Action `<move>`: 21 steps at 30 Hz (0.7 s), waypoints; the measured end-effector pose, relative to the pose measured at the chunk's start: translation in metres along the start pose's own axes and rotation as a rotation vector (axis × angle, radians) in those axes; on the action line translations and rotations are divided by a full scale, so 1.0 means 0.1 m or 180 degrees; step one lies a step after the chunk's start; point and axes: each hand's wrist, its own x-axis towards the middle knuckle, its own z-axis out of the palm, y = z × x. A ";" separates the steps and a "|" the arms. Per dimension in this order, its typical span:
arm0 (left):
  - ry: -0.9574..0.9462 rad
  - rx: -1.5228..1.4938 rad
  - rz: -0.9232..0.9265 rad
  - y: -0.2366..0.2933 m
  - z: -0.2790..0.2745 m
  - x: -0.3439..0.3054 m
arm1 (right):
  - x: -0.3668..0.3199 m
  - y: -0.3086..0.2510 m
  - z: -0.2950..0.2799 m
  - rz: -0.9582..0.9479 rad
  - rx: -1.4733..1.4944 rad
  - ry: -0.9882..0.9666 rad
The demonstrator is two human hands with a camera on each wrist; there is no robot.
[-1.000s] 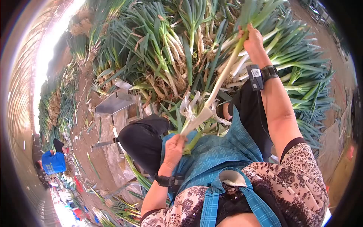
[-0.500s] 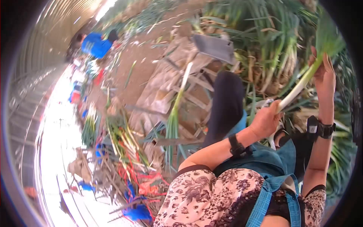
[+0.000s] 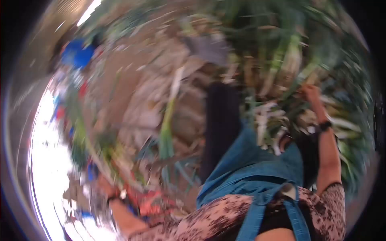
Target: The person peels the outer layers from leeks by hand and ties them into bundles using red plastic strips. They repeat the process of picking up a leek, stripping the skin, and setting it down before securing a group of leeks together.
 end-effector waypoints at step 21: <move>-0.4749 -0.2908 -0.0225 6.10 3.85 -1.59 | 1.88 1.35 0.21 0.0961 -0.0043 0.2841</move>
